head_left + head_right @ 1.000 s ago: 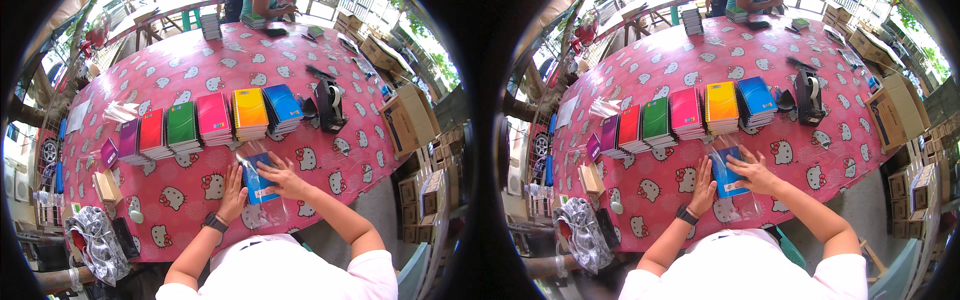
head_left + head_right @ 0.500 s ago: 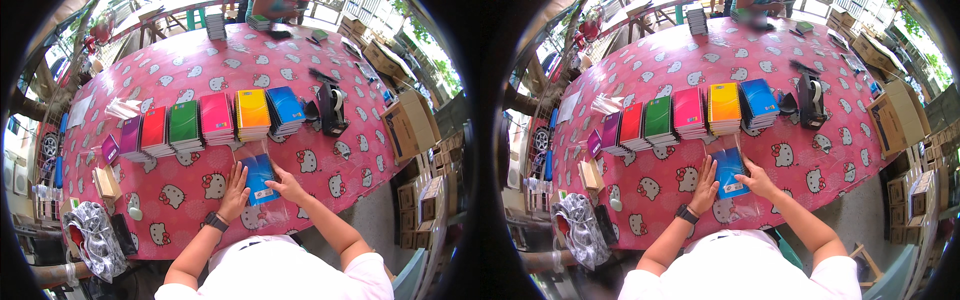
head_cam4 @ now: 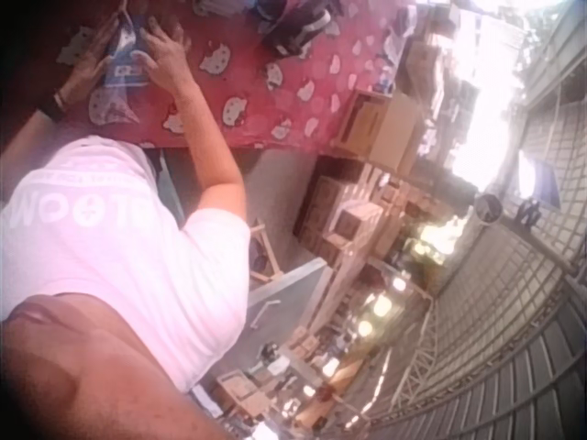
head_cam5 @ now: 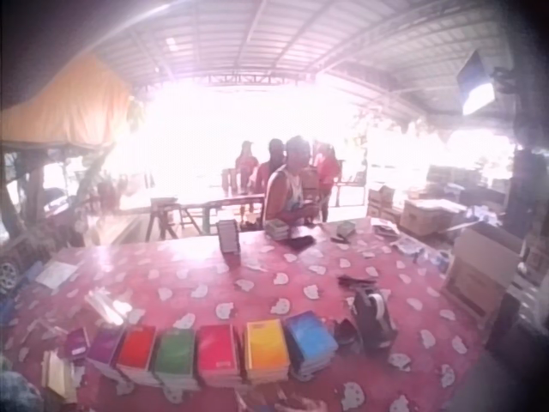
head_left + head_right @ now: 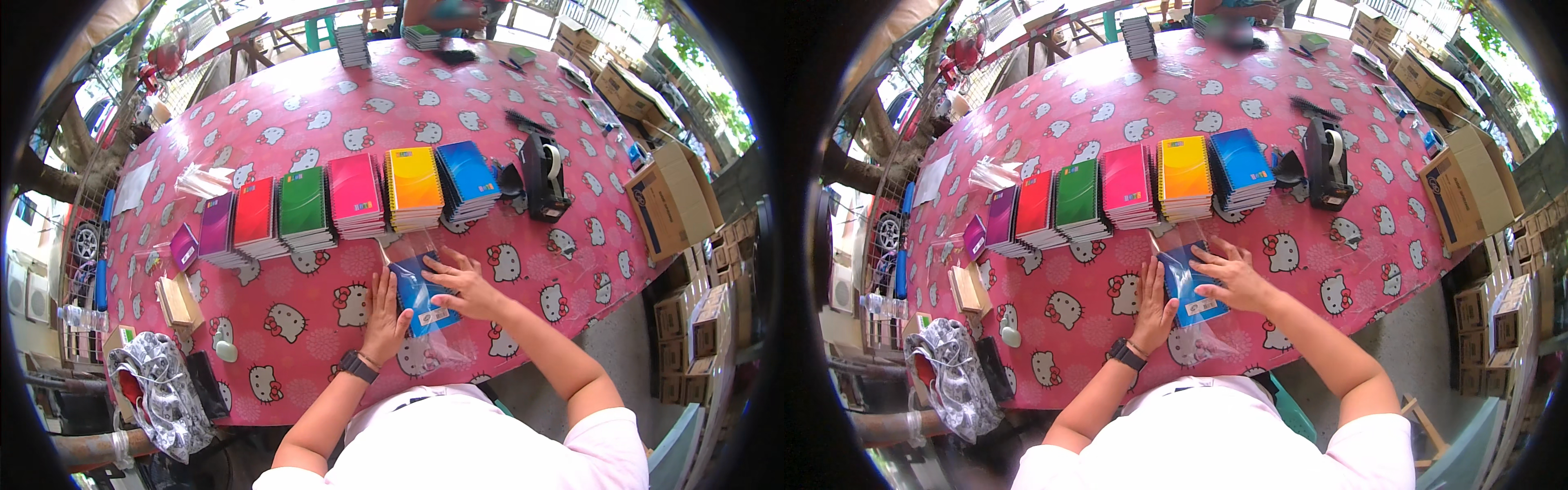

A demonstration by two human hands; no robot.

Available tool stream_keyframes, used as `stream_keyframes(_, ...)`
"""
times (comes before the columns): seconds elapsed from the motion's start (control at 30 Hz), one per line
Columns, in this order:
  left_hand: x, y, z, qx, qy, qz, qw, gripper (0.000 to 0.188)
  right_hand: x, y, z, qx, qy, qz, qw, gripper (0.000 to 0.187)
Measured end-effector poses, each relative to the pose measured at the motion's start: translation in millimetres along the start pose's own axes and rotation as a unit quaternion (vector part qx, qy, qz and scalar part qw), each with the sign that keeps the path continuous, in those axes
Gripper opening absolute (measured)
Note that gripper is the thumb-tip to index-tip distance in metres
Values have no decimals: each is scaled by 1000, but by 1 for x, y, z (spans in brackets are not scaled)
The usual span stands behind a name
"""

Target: The person repeatedly picks up small notebooks from stacks on a table, places them into clear plastic sleeves, and seals the sleeves with tape. The person then sets the packaged notebooks aside and repeats the process with additional notebooks.

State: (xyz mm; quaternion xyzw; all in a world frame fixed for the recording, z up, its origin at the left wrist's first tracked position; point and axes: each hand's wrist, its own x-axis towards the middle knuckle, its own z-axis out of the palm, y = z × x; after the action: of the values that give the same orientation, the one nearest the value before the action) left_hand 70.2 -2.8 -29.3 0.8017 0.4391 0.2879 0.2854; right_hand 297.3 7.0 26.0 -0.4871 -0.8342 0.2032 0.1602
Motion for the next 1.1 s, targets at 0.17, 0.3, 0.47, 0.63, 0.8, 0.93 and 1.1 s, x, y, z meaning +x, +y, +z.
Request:
stream_keyframes(0.17, 1, -1, 1, 4, -15, 8, 1000, 72, 4, 7, -4, -12, -46, 6, 999, 85)
stream_keyframes(0.3, 2, 1, 8, -78, -4, 17, 997, 69, 4, 7, 3, 21, -86, 32, 996, 93)
stream_keyframes(0.47, 7, 3, 4, -38, -14, 56, 998, 67, 12, 0, 11, 21, -80, 33, 996, 95)
stream_keyframes(0.63, 10, 13, -1, -5, -60, 11, 998, 67, 16, -7, 11, 4, -114, 59, 992, 108)
stream_keyframes(0.8, 30, 22, -12, 70, -113, -5, 991, 66, 18, -3, 11, 26, -98, 52, 993, 124)
stream_keyframes(0.93, 39, 25, -11, 59, -84, -20, 995, 67, 16, -5, 16, -1, -44, 39, 998, 115)
stream_keyframes(1.1, 39, -14, 10, 31, -75, 30, 996, 69, -32, -35, 27, -52, 151, -176, 971, 37)
